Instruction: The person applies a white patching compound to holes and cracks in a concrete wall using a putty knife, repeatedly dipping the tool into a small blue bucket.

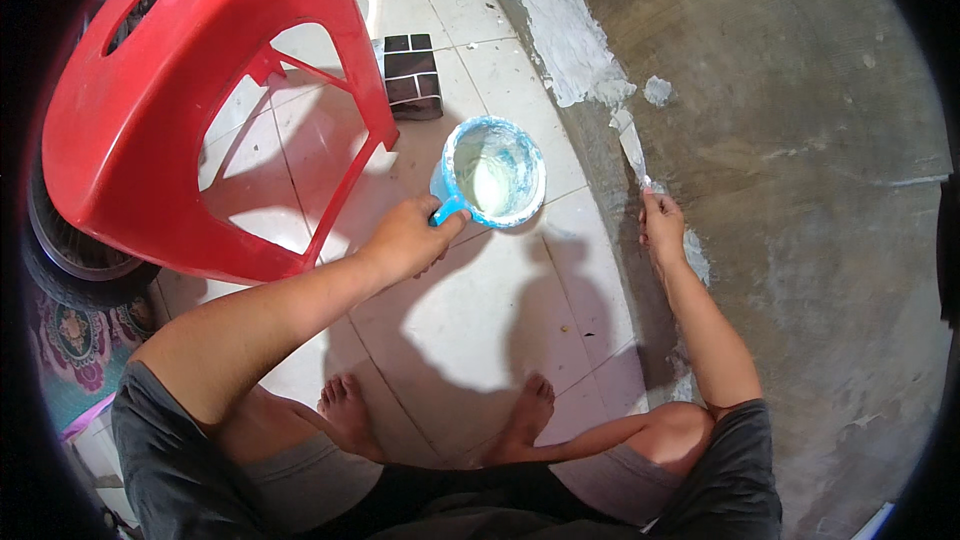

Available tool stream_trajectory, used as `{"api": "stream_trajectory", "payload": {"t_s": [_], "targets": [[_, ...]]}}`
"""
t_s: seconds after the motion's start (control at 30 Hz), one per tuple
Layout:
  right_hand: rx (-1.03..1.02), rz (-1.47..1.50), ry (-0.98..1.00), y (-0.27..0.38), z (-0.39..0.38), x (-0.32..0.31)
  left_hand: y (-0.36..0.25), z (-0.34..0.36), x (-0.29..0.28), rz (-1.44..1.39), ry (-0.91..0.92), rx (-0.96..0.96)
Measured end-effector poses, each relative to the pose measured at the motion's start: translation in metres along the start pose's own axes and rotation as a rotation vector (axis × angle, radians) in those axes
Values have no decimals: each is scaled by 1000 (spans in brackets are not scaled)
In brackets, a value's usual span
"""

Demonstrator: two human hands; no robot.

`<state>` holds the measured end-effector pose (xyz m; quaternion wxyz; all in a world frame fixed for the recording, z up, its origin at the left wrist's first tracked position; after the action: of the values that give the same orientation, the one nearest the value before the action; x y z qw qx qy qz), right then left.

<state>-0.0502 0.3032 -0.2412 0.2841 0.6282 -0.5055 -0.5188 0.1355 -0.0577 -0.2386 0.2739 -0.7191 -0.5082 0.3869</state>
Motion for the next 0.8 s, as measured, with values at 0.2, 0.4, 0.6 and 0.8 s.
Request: {"api": "stream_trajectory", "payload": {"t_s": [0.2,0.4,0.6,0.8], "targets": [[-44,-26,65,19,18,22,-7,0,1,45,42,13],[-50,-60,-30,24,42,23,1,2,3,25,31,-19],[-65,-18,-40,4,24,-7,3,5,3,0,43,-15],[-149,-95,-6,22,23,18,0,5,3,24,67,10]]}}
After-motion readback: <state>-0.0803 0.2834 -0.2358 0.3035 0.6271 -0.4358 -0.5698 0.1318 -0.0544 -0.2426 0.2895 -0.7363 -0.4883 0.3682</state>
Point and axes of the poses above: each hand's wrist, its own z-axis towards the middle knuckle, its own x-axis out of the palm, y = z × x, the point moved 2 cm from there along z, towards the middle knuckle, and after that the axes turned 12 degrees about z, right-handed, at the moved point
